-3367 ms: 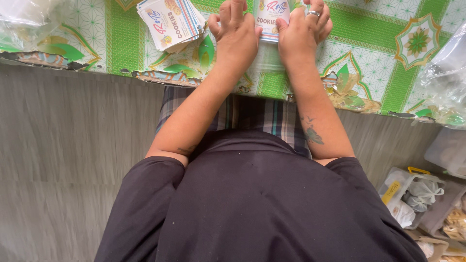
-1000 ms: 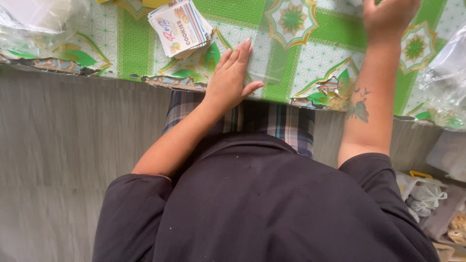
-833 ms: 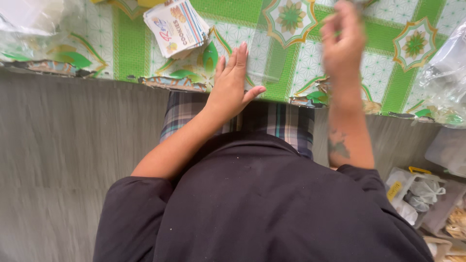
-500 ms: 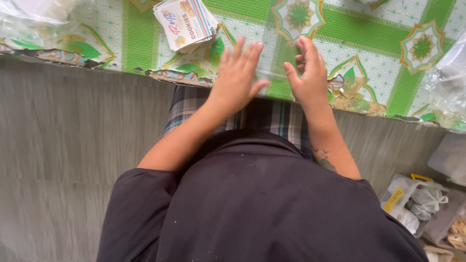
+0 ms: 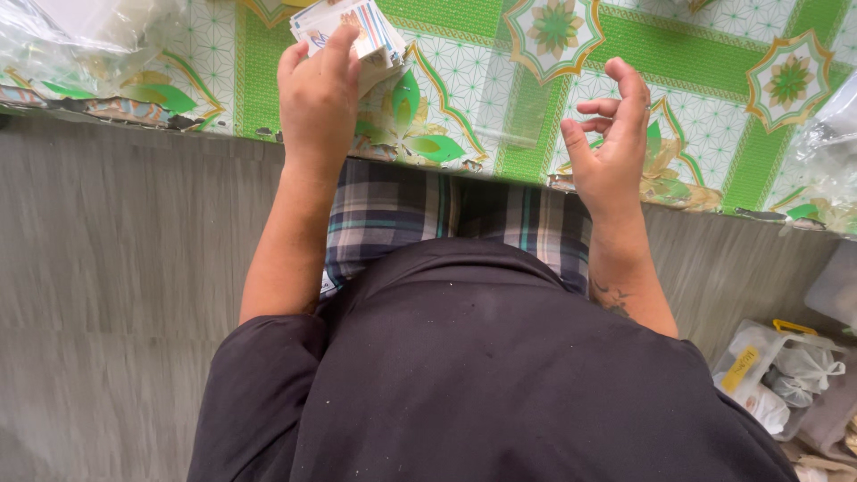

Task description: The person organizes clear plastic sleeves on a table and applies adhesive labels from a stack to the center of each sleeve one by one.

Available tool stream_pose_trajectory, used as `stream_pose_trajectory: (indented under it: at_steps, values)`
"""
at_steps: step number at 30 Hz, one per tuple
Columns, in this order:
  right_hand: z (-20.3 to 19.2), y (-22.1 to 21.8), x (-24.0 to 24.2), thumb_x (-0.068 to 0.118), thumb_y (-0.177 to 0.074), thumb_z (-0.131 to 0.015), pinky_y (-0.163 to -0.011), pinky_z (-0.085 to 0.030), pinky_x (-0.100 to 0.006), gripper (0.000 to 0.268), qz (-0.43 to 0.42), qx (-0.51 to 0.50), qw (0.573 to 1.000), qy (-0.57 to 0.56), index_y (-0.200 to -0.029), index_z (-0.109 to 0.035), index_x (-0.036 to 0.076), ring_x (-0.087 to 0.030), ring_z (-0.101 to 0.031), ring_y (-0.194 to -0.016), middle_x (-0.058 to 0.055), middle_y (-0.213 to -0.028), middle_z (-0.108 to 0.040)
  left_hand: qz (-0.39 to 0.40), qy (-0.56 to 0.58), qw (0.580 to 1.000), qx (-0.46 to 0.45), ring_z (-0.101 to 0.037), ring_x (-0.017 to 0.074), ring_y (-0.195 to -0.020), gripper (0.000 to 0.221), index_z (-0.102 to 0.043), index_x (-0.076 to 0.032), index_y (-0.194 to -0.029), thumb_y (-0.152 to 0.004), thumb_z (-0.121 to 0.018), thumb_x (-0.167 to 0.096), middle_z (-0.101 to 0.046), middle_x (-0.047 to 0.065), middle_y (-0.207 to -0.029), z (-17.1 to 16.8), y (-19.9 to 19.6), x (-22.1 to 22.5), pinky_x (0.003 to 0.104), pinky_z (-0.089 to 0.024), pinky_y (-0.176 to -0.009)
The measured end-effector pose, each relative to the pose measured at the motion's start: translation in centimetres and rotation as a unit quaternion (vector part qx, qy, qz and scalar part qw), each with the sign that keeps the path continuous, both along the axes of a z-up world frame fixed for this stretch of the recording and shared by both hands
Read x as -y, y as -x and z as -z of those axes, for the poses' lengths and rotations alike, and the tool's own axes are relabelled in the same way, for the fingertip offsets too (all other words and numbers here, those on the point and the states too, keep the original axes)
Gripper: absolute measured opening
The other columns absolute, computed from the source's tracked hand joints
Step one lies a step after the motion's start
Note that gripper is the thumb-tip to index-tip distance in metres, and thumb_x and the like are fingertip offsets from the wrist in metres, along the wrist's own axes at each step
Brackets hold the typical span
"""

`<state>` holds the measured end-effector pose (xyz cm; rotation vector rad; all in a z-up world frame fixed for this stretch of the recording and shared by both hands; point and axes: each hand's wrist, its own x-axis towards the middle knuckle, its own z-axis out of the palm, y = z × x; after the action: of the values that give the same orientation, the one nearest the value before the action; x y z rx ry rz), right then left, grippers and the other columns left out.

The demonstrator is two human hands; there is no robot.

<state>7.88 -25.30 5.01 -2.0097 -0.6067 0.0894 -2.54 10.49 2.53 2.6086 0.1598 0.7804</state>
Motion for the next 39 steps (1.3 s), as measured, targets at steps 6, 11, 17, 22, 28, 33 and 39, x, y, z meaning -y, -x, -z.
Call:
stream_pose_trajectory:
  at_steps: [6,11,17,22,28,33,39]
  values:
    - [-0.5,0.2,0.3,0.007,-0.109,-0.078,-0.093,-0.058,-0.027,0.064,-0.005,-0.007,1.000,-0.006,-0.157,-0.036,0.005,-0.015,-0.063,-0.114,-0.012,-0.156,-0.043,0.008,0.131,0.991,-0.018,-0.066,0.0215,-0.087,0.036,-0.060,-0.011,-0.122,-0.092,-0.075,0.002,-0.070,-0.004,-0.090,-1.0,-0.3,-0.3,0.040,-0.043,-0.100]
    - [-0.5,0.6,-0.7,0.009,-0.108,-0.076,-0.095,-0.055,-0.028,0.058,-0.028,-0.094,0.993,-0.063,-0.155,-0.041,0.003,-0.014,-0.062,-0.110,-0.011,-0.151,-0.050,0.025,0.094,0.995,0.013,-0.064,0.0200,-0.091,0.024,-0.065,-0.014,-0.102,-0.087,-0.082,-0.006,-0.065,-0.002,-0.090,-3.3,-0.4,0.3,0.038,-0.034,-0.096]
    - [0.4,2.1,-4.5,0.016,-0.100,-0.072,-0.084,-0.054,-0.028,0.046,-0.079,-0.415,0.850,-0.315,-0.140,-0.053,0.005,-0.014,-0.065,-0.101,-0.009,-0.130,-0.061,0.242,-0.054,0.962,0.112,-0.062,0.0149,-0.106,0.014,-0.066,-0.017,-0.098,-0.087,-0.072,-0.010,-0.063,-0.002,-0.100,-5.7,0.3,6.6,0.045,-0.030,-0.106]
    - [0.1,2.1,-5.7,-0.002,-0.106,-0.073,-0.079,-0.051,-0.024,0.014,-0.048,-0.322,0.864,-0.385,-0.111,-0.061,0.003,-0.011,-0.062,-0.088,-0.008,-0.107,-0.067,0.240,-0.059,0.963,0.104,-0.068,0.0165,-0.104,0.018,-0.063,-0.017,-0.108,-0.093,-0.072,-0.012,-0.067,0.001,-0.101,-6.6,-0.9,9.3,0.042,-0.038,-0.098]
    - [-0.6,2.4,-5.1,0.003,-0.103,-0.071,-0.062,-0.051,-0.028,0.008,-0.047,-0.330,0.875,-0.351,-0.108,-0.064,0.002,-0.014,-0.064,-0.076,-0.009,-0.106,-0.070,0.178,0.393,0.900,-0.069,-0.075,0.0196,-0.094,0.025,-0.062,-0.017,-0.123,-0.100,-0.070,-0.011,-0.073,0.006,-0.103,-7.3,-1.3,10.1,0.034,-0.053,-0.083]
    - [-1.5,2.0,-4.2,0.014,-0.108,-0.063,-0.072,-0.060,-0.034,0.017,-0.076,-0.413,0.824,-0.381,-0.114,-0.068,-0.001,-0.020,-0.070,-0.084,-0.014,-0.110,-0.071,0.178,0.362,0.911,-0.085,-0.078,0.0209,-0.083,0.027,-0.062,-0.016,-0.129,-0.103,-0.068,-0.010,-0.076,0.009,-0.096,-8.0,-1.5,10.5,0.030,-0.059,-0.071]
    - [-1.8,1.6,-3.5,0.012,-0.105,-0.065,-0.074,-0.060,-0.034,0.018,-0.103,-0.412,0.820,-0.385,-0.117,-0.068,-0.001,-0.020,-0.071,-0.088,-0.013,-0.112,-0.071,0.184,0.331,0.922,-0.075,-0.076,0.0218,-0.079,0.024,-0.063,-0.015,-0.126,-0.103,-0.068,-0.010,-0.074,0.010,-0.093,-8.7,-1.7,10.8,0.032,-0.057,-0.070]
